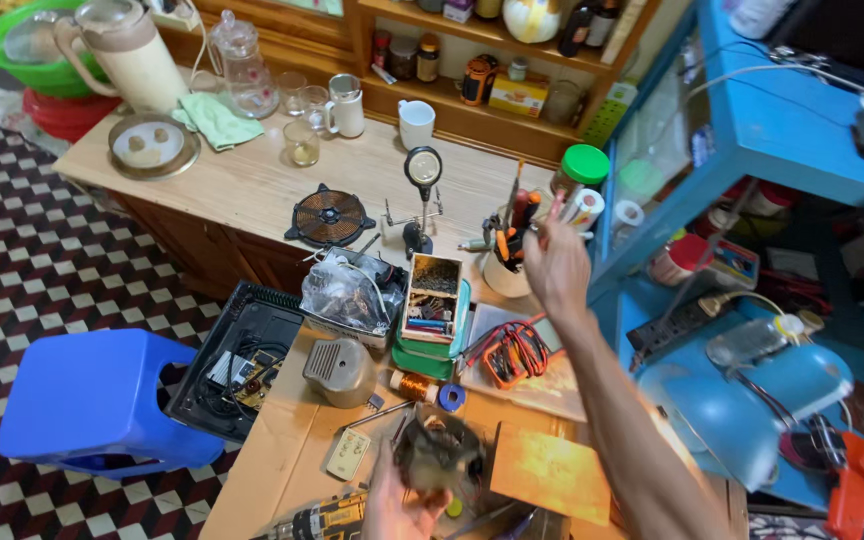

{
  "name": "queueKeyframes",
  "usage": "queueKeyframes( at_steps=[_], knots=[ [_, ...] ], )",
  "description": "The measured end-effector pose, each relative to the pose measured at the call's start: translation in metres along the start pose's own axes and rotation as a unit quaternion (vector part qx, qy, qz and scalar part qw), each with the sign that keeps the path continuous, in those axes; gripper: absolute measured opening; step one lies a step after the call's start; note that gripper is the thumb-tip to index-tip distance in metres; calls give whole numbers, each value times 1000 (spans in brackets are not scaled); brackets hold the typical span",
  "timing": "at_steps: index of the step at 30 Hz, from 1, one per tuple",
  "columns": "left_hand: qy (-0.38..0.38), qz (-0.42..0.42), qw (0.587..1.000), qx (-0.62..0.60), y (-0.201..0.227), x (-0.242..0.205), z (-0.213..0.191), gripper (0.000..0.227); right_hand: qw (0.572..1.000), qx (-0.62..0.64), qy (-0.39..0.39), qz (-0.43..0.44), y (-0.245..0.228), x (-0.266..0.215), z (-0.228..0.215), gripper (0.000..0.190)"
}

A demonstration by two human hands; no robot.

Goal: The person uses a cordless drill to remove screws from a small electrical component, then uses pliers and a screwdriver to manipulate wires and internal parts. They apply a liquid from a bottle to a small piece of material and continue adjusting the component on a cluttered workbench.

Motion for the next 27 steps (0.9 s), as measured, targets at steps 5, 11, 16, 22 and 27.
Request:
queueKeyframes(
  at_steps=[5, 11, 16, 22, 27],
  knots=[
    [25, -16, 999, 22, 3, 43, -19, 49, 975, -186, -21, -122, 21, 91, 43, 29],
    [40, -38, 998, 26, 8, 51, -29, 45, 949, -244, -193, -44, 84, 141, 105, 26],
    [17, -52, 998, 38, 16, 68, -17, 43, 924, -295, -231, -79, 86, 147, 110, 26],
    [-31, -31, 997, 67, 25, 63, -2, 40, 934, -268, -191, -139, 20, 150, 7, 26],
    [-77, -66, 991, 88, -20, 6, 1, 37, 974, -146, -117, -127, -45, 42, -123, 19]
  ],
)
Point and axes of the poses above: each hand's wrist, its own x-axis towards the middle knuckle, its own z-axis out of the palm, y = z × x, the point moved 8 cm from there along x, towards the middle knuckle, and after that the axes turned 11 degrees about -y, right-handed, at the moved point
